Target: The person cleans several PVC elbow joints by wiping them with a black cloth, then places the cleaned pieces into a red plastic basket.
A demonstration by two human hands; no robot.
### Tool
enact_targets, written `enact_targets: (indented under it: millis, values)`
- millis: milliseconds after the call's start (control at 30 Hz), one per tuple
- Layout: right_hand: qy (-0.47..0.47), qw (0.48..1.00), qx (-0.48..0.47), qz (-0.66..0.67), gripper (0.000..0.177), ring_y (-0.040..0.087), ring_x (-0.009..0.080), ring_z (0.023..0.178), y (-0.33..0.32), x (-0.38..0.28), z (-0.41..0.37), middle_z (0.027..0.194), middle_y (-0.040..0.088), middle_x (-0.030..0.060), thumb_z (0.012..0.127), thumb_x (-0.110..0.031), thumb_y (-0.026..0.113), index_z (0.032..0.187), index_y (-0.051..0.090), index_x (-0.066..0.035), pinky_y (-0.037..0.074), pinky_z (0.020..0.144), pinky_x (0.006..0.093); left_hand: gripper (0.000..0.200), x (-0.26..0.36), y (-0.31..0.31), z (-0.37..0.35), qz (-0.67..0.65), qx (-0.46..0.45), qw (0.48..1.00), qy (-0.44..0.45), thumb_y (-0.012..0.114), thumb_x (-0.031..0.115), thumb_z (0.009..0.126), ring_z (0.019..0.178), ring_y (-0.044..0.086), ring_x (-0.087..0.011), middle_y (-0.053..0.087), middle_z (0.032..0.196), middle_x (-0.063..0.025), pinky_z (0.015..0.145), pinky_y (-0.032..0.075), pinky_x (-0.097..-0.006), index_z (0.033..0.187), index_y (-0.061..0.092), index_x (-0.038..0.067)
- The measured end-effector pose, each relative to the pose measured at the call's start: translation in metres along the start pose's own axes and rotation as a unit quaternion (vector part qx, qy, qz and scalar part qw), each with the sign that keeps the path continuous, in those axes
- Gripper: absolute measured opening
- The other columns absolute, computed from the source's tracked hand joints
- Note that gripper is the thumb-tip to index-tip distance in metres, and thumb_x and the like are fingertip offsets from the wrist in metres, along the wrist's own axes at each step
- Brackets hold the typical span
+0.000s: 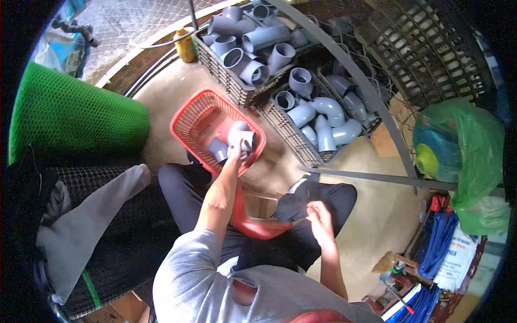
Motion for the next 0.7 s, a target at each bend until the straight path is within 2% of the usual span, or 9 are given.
enact_targets:
  millis: [67,133,200,267,300,367,467,600,700]
  values:
    - [-0.037,0.999,-0.017,0.002,0.008,0.049,0.004,0.078,0.001,0.002,0.006,0.09,0.059,-0.0042,0.102,-0.004,0.06,0.109,0.062,-0.004,0.04,0.067,0.0219,0.073,-0.025,0.008,0.015,-0.008,-0.069,0.997,0.029,0.074,0.045,0.09,0.092,0.066,-0.0225,0.061,0.114,-0.0126,0.076,0.061,-0.0502,0.143,0.046,0.004]
    - [-0.054,0.998,-0.019,-0.01,0.009,0.054,0.0058,0.085,0.01,-0.006,0.023,0.094,0.062,-0.0016,0.102,-0.007,0.061,0.11,0.062,-0.003,0.045,0.074,0.0227,0.065,-0.033,0.004,-0.019,0.177,-0.234,0.956,0.028,0.064,0.044,0.095,0.134,0.051,-0.0348,0.045,0.15,-0.0194,0.092,0.057,-0.0526,0.147,0.047,0.009]
    - [-0.087,0.995,-0.039,0.022,0.013,0.059,0.0081,0.094,0.03,-0.021,0.047,0.097,0.063,0.0013,0.102,-0.009,0.062,0.112,0.062,-0.001,0.048,0.083,0.0253,0.07,-0.031,0.009,-0.087,0.167,-0.308,0.936,0.039,0.059,0.058,0.095,0.135,0.052,-0.0349,0.052,0.145,-0.0164,0.092,0.057,-0.0543,0.146,0.05,0.011]
    - [-0.102,0.989,-0.102,0.013,0.018,0.062,0.0111,0.099,0.049,-0.048,0.069,0.103,0.067,0.0037,0.103,-0.013,0.063,0.115,0.064,-0.001,0.05,0.091,0.0287,0.06,-0.028,0.016,-0.133,0.158,-0.37,0.913,0.066,0.053,0.053,0.101,0.111,0.07,-0.03,0.071,0.12,-0.013,0.088,0.059,-0.0527,0.139,0.057,0.007]
    - [-0.048,0.988,-0.142,0.024,0.017,0.063,0.0106,0.098,0.053,-0.051,0.087,0.102,0.068,0.0024,0.102,-0.015,0.064,0.114,0.064,-0.002,0.05,0.09,0.0288,0.059,-0.012,0.015,-0.182,0.079,-0.44,0.893,-0.047,0.053,0.053,0.102,0.111,0.069,-0.0283,0.071,0.12,-0.0132,0.092,0.058,-0.0499,0.139,0.057,0.007]
    - [-0.174,0.979,-0.103,-0.013,0.015,0.063,0.0095,0.092,0.055,-0.064,0.134,0.104,0.068,0.0034,0.102,-0.013,0.064,0.111,0.066,-0.002,0.052,0.082,0.026,0.048,-0.001,0.004,-0.207,0.011,-0.545,0.832,-0.108,0.06,0.038,0.1,0.103,0.07,-0.0214,0.071,0.116,-0.0099,0.094,0.055,-0.0369,0.135,0.059,0.005]
    - [-0.214,0.972,-0.006,-0.095,0.01,0.066,0.0108,0.084,0.048,-0.023,0.251,0.09,0.07,0.0053,0.1,-0.007,0.064,0.109,0.062,-0.001,0.053,0.076,0.0262,0.037,0.039,-0.024,-0.222,0.108,-0.394,0.907,0.102,0.066,0.021,0.096,0.095,0.069,-0.0175,0.071,0.11,-0.0062,0.087,0.055,-0.031,0.129,0.063,0.003]
    - [-0.143,0.967,-0.017,-0.21,0.026,0.071,0.0219,0.066,0.056,0.011,0.379,0.086,0.075,0.0153,0.092,-0.007,0.067,0.118,0.066,-0.003,0.056,0.066,0.0351,0.034,0.102,-0.064,-0.206,0.252,-0.273,0.891,0.261,0.067,0.009,0.092,0.095,0.066,-0.0134,0.072,0.104,-0.0036,0.087,0.054,-0.0308,0.126,0.066,0.006]
    - [-0.148,0.943,-0.016,-0.298,0.028,0.073,0.0267,0.085,0.071,0.014,0.431,0.102,0.075,0.0173,0.091,-0.009,0.067,0.119,0.068,-0.007,0.057,0.078,0.0408,0.03,0.149,-0.083,-0.209,0.311,-0.21,0.869,0.323,0.066,0.01,0.094,0.092,0.066,-0.0125,0.071,0.102,-0.0034,0.086,0.054,-0.0315,0.123,0.066,0.003]
Point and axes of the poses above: each hand's wrist, its own z-axis towards the middle knuckle, its own y-axis out of the palm, x = y × z, the point moved 4 cm from there along z, towards the middle knuckle
